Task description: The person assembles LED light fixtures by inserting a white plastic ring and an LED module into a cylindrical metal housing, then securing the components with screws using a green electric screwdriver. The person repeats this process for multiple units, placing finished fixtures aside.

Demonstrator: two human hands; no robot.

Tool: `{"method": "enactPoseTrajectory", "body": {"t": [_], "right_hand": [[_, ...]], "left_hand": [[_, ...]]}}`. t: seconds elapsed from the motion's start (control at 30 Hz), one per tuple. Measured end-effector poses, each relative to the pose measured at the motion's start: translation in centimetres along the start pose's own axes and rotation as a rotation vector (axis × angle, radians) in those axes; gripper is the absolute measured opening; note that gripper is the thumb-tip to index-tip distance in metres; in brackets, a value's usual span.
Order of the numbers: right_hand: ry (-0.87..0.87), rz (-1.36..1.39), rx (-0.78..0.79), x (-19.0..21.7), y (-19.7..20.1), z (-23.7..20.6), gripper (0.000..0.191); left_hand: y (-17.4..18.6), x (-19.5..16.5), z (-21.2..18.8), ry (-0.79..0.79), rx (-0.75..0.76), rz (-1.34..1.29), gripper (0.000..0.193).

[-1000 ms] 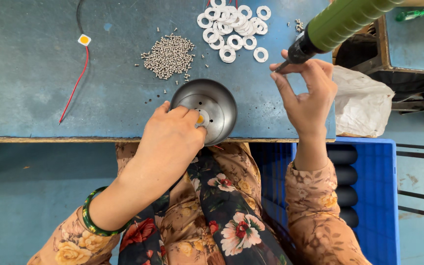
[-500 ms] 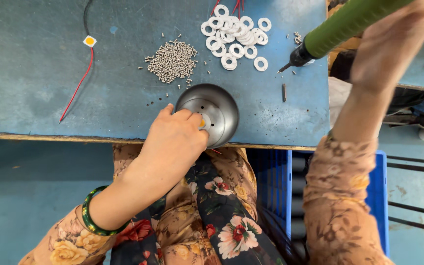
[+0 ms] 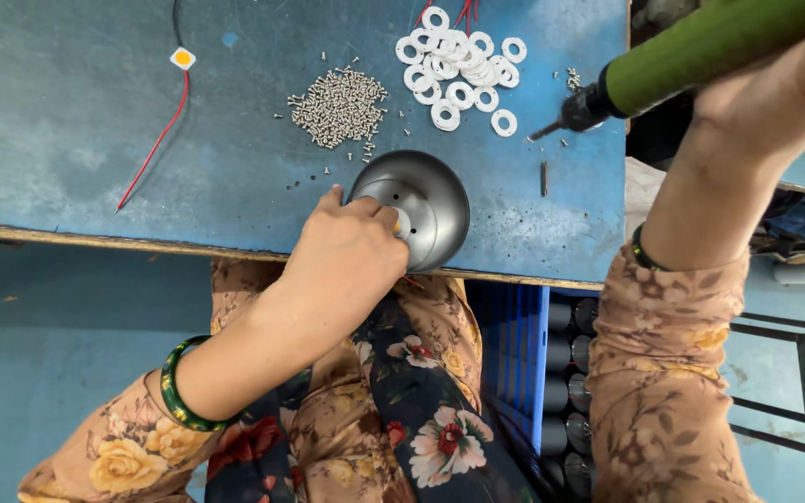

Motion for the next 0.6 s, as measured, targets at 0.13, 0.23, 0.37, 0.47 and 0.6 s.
{"method": "enactPoseTrajectory", "body": {"t": [0.13, 0.23, 0.37, 0.47, 0.6], "right_hand": [[0.039, -0.021, -0.014, 3.1, -1.6, -2.0, 0.064], [0.068, -0.025, -0.005, 5.6, -3.0, -4.0, 0.063], [0.102, -0.004, 0.036, 7.6, -6.4, -5.7, 0.062], [0.13, 0.037, 0.08, 8.2, -10.9, -6.1, 0.061], [0.156, 0.14, 0.146, 8.6, -17.8, -6.0, 0.06]], "left_hand": [[-0.1, 0.0, -0.1, -0.002, -0.006, -0.026, 0.01], [-0.1, -0.1, -0.1, -0.014, 0.009, -0.015, 0.01], [-0.1, -0.3, -0.2, -0.027, -0.011, -0.017, 0.009], [0.0, -0.3, -0.2, -0.043, -0.009, 0.002, 0.009], [-0.1, -0.2, -0.2, -0.048, -0.013, 0.018, 0.01]]}}
Point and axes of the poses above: each hand's wrist, its own z-axis towards the middle knuckle, its own y-axis out of the back of the hand, x = y × z, the point moved 2 cm from there along z, towards the middle knuckle, and after that the axes turned 11 degrees about -y, right-handed, at the moved point
